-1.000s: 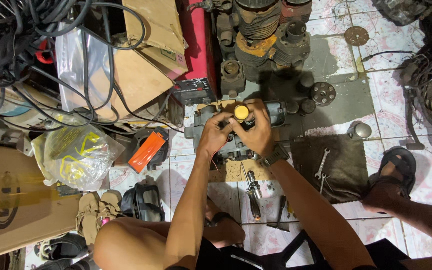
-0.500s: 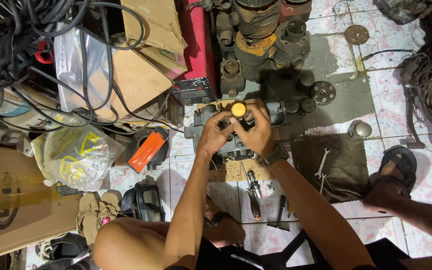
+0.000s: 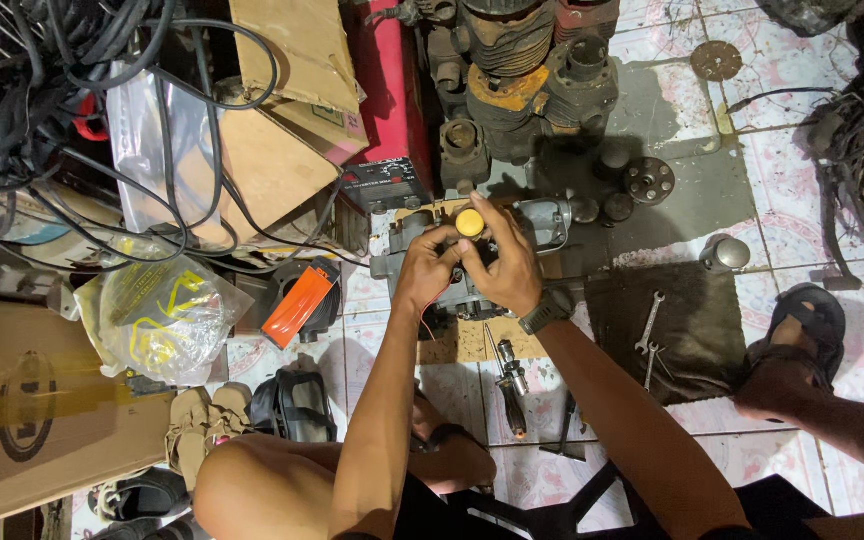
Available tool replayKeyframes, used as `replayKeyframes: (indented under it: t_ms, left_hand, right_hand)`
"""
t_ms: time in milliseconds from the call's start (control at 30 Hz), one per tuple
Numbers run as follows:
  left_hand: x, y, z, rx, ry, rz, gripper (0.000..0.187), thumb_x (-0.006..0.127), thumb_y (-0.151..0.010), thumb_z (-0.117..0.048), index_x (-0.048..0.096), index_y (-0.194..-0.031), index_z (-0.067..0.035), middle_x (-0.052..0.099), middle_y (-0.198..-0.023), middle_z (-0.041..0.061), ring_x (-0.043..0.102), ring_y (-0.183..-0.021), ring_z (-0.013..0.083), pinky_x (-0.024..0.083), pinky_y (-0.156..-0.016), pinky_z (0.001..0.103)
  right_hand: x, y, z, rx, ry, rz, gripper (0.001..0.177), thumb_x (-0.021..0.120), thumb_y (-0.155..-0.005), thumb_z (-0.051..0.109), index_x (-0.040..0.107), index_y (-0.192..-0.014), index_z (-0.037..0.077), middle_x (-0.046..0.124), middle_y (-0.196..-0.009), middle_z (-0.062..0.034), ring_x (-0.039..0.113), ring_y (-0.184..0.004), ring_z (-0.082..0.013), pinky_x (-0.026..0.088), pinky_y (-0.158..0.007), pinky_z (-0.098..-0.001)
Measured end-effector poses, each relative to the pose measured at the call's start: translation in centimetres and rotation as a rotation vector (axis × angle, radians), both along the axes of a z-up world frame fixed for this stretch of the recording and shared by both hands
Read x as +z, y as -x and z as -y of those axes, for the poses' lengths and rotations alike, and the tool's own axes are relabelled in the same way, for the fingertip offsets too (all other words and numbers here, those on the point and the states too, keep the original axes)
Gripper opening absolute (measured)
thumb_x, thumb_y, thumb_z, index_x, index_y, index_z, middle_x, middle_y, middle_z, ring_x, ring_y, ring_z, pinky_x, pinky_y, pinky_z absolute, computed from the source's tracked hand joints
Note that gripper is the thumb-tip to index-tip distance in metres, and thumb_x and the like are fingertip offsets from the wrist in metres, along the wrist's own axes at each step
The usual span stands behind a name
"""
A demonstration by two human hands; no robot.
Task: The person works on a small engine placed on a wooden board, using a screwdriver to tighten or loosen screws and a wrench to adjust components. They also handle a small yellow bottle, applying its contents to the engine parts.
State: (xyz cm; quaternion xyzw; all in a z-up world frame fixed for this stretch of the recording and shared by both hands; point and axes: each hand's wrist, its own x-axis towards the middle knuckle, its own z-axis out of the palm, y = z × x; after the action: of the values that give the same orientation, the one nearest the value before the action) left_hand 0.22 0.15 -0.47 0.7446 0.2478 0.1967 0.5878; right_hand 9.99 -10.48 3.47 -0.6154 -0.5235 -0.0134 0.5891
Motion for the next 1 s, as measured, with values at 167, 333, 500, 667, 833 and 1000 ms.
replayKeyframes:
  t_ms: [167,333,500,667,833,1000]
  left_hand:
    - [1.1,0.0,0.2,-0.007,-0.050,-0.018,0.009,0.063,-0.088,-0.010,0.071,-0.093,-0.011,0.060,-0.079,0.013,0.057,-0.082,0.0254,0.045,-0.082,0.039]
    - [1.0,0.1,0.2,0.002,-0.033,-0.024,0.010,0.063,-0.088,-0.012,0.071,-0.093,-0.013,0.060,-0.078,0.014,0.058,-0.083,0.0290,0.044,-0.083,0.039]
    - [0.5,0.2,0.1,0.012,-0.013,-0.005,0.008,0.063,-0.088,-0.014,0.071,-0.087,-0.014,0.061,-0.074,0.011,0.056,-0.078,0.0264,0.044,-0.081,0.036]
    - [0.1,0.0,-0.1,0.020,0.012,-0.010,0.005,0.067,-0.087,-0.019,0.071,-0.088,-0.017,0.064,-0.077,0.010,0.058,-0.080,0.0232,0.045,-0.081,0.036]
    - [-0.3,-0.1,-0.1,0.007,0.029,-0.035,0.011,0.069,-0.083,-0.016,0.072,-0.093,-0.018,0.068,-0.081,0.013,0.062,-0.082,0.0283,0.047,-0.081,0.038]
    - [0.2,0.2,0.1,0.013,0.075,-0.014,0.014,0.068,-0.083,-0.012,0.073,-0.095,-0.018,0.070,-0.083,0.010,0.062,-0.083,0.0213,0.048,-0.083,0.037]
  right_hand:
    - [-1.0,0.1,-0.3,0.006,-0.043,-0.023,0.046,0.064,-0.083,0.000,0.052,-0.128,-0.002,0.060,-0.114,-0.0223,0.062,-0.086,-0.0351,0.051,-0.072,-0.0397]
    - [-2.1,-0.3,-0.5,-0.011,-0.032,-0.007,0.045,0.068,-0.081,0.002,0.053,-0.124,-0.002,0.061,-0.106,-0.0208,0.061,-0.075,-0.0318,0.050,-0.068,-0.0392]
    - [-0.8,-1.1,-0.9,0.021,-0.037,0.052,0.050,0.073,-0.076,0.005,0.055,-0.122,0.001,0.063,-0.104,-0.0181,0.060,-0.073,-0.0313,0.049,-0.069,-0.0409]
    - [0.3,-2.7,-0.9,0.128,0.096,0.157,0.041,0.075,-0.075,0.012,0.062,-0.114,0.005,0.065,-0.095,-0.0144,0.063,-0.078,-0.0328,0.051,-0.071,-0.0396]
    - [4.6,-5.1,-0.9,0.323,0.451,0.418,0.028,0.069,-0.083,0.012,0.058,-0.108,0.003,0.061,-0.092,-0.0202,0.063,-0.083,-0.0388,0.053,-0.073,-0.0478]
    - [7.8,-5.9,-2.5,0.541,0.799,1.013,0.024,0.055,-0.092,0.027,0.059,-0.106,0.008,0.062,-0.097,-0.0135,0.062,-0.090,-0.0294,0.051,-0.080,-0.0432]
